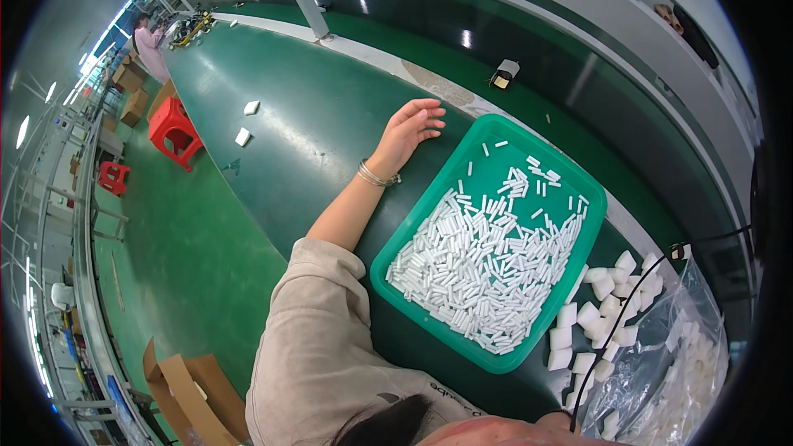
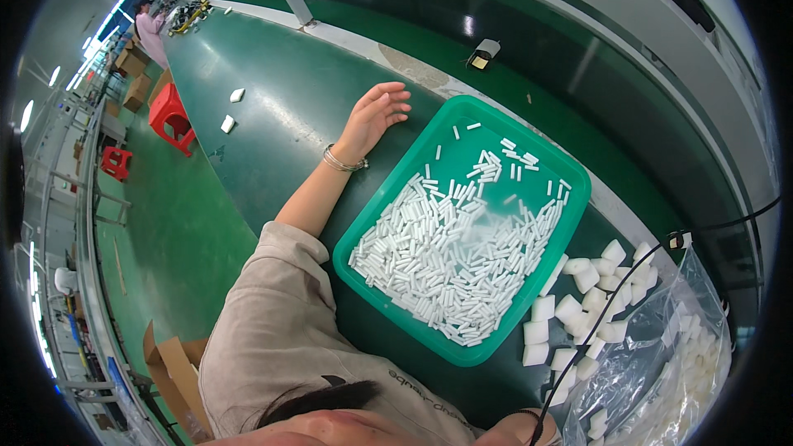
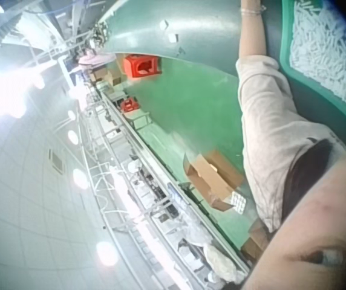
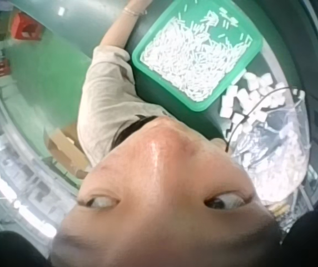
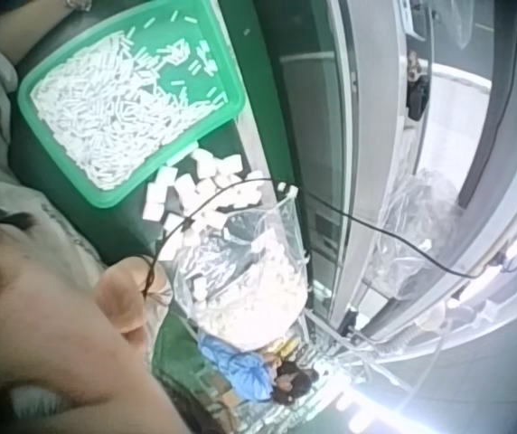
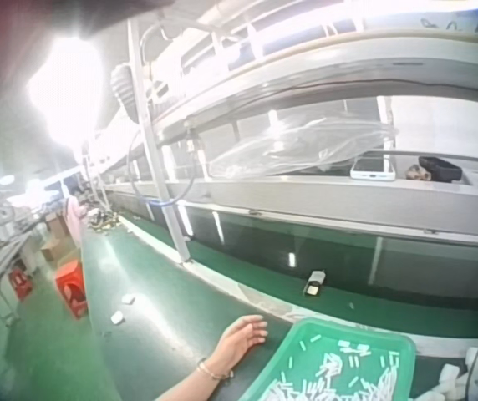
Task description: The person picks up small white tubes from a green tray and inserts them into an electronic component before wrapping the assembly in a piece of white foam.
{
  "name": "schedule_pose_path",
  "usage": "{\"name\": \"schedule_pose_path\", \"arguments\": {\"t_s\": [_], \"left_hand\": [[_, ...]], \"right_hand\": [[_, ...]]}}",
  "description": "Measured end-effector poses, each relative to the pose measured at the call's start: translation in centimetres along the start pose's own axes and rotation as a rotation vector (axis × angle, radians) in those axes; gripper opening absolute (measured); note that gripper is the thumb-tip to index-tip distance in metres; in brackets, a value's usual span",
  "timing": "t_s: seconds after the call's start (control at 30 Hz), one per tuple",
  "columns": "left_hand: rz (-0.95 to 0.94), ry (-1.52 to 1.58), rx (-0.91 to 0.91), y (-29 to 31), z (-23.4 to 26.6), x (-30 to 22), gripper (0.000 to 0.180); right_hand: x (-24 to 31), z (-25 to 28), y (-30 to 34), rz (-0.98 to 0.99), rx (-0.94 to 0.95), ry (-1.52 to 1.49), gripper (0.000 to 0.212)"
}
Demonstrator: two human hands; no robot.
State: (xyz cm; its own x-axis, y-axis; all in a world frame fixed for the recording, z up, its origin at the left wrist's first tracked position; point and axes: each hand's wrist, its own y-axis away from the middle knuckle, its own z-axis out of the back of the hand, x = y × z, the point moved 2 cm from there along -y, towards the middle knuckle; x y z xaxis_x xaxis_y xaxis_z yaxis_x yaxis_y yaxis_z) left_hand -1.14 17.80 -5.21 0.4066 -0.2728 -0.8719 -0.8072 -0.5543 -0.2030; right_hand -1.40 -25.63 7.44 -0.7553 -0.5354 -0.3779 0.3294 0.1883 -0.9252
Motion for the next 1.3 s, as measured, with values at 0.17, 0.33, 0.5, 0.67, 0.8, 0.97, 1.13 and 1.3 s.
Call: {"name": "schedule_pose_path", "arguments": {"t_s": [0.17,0.33,0.5,0.67,0.8,0.97,1.13,1.3], "left_hand": [[0.011,-0.003,-0.007,0.0,0.2,0.0,0.031],[0.010,0.027,0.025,-1.4,-1.2,1.0,0.031],[0.023,-0.030,0.003,-0.2,0.0,0.5,0.030],[0.019,-0.098,-0.012,-0.5,-0.3,0.7,0.027],[0.011,-0.109,-0.002,-0.6,-0.2,0.7,0.028],[0.015,-0.145,-0.029,-0.5,-0.5,0.7,0.026],[0.011,-0.168,-0.040,-0.4,-0.5,0.8,0.026],[0.019,-0.186,-0.051,-0.3,-0.6,0.8,0.025]], "right_hand": [[-0.2,0.2,-0.4,0.000,0.070,-0.007,0.042],[-1.5,1.9,0.2,-0.157,0.566,-0.161,0.042],[-6.6,-4.2,7.4,-0.960,1.079,-0.011,0.053],[-6.8,-4.9,9.9,-1.136,1.225,0.050,0.049],[-6.3,-4.3,11.0,-1.169,1.170,0.013,0.045],[-6.1,-3.9,11.5,-1.211,1.089,-0.007,0.039],[-6.0,-3.6,12.0,-1.190,1.011,-0.031,0.030],[-5.7,-3.1,12.4,-1.182,0.874,-0.052,0.022]]}}
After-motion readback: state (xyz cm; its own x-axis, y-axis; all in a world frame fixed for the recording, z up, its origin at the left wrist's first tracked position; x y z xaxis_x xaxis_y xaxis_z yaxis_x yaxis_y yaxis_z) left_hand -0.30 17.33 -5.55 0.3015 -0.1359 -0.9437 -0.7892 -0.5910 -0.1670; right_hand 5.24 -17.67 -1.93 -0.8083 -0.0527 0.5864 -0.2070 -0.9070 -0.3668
